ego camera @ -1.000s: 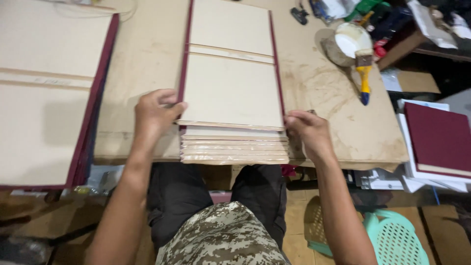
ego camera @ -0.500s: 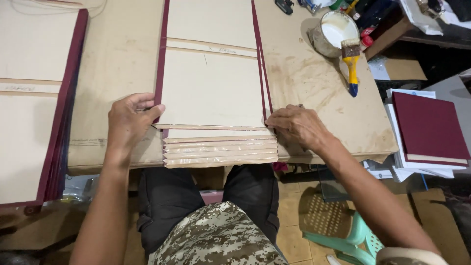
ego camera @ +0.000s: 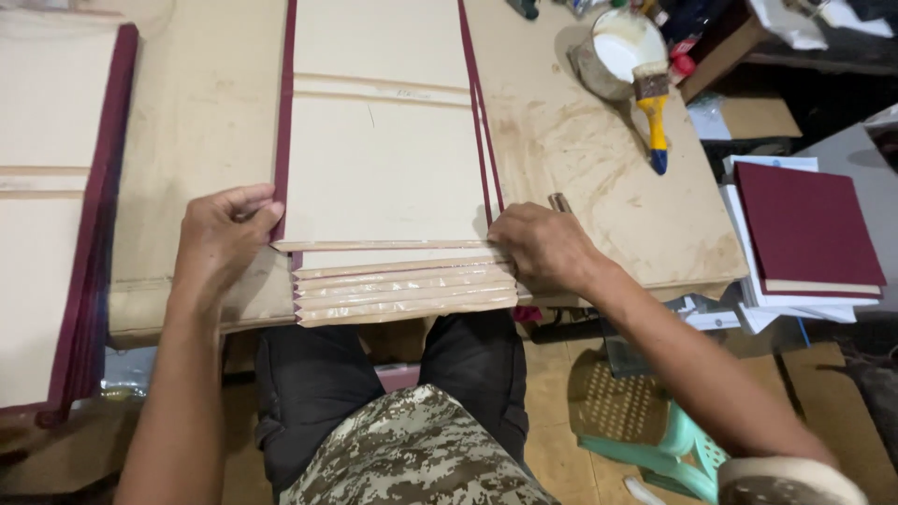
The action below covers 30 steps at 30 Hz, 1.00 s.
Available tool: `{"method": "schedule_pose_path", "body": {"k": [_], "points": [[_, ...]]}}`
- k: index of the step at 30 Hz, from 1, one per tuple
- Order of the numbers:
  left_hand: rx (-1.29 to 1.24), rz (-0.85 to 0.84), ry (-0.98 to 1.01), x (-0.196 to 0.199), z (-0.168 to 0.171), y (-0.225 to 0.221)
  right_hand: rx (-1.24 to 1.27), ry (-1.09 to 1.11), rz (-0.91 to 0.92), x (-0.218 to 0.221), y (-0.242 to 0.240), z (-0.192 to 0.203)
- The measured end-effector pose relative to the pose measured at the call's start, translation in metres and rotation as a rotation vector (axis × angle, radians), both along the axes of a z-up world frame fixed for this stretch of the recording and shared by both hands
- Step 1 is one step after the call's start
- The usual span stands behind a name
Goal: Assembling book covers by folding and pressing the outer material over cardboard inserts at a workbench.
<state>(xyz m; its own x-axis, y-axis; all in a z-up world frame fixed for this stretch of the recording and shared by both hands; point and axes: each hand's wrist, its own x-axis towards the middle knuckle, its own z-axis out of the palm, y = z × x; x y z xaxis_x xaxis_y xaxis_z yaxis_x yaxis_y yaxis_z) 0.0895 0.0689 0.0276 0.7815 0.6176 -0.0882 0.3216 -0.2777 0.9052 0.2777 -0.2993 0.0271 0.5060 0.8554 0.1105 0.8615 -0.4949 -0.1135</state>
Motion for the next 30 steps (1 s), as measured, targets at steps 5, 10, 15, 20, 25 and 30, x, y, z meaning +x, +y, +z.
{"method": "schedule_pose_path", "body": {"k": [5, 10, 15, 20, 25, 30], "points": [[-0.167, -0.089, -0.209, 0.003, 0.000, -0.012, 0.500, 0.600, -0.427, 0.009, 0.007, 0.015], [0.150, -0.257, -0.344, 0.013, -0.006, -0.016, 0.650, 0.733, -0.487, 0.037, 0.025, 0.000], [0.753, -0.647, -0.182, -0.004, 0.031, -0.011, 0.581, 0.772, -0.521, 0.005, 0.031, 0.036], [0.894, -0.739, -0.006, -0.006, 0.037, -0.005, 0.600, 0.778, -0.538, 0.035, 0.021, 0.003], [0.975, -0.798, 0.047, 0.002, 0.031, 0.008, 0.576, 0.762, -0.544, 0.051, 0.014, -0.013], [1.093, -0.887, 0.129, 0.011, 0.020, 0.017, 0.572, 0.758, -0.538, 0.048, 0.015, -0.011]]}}
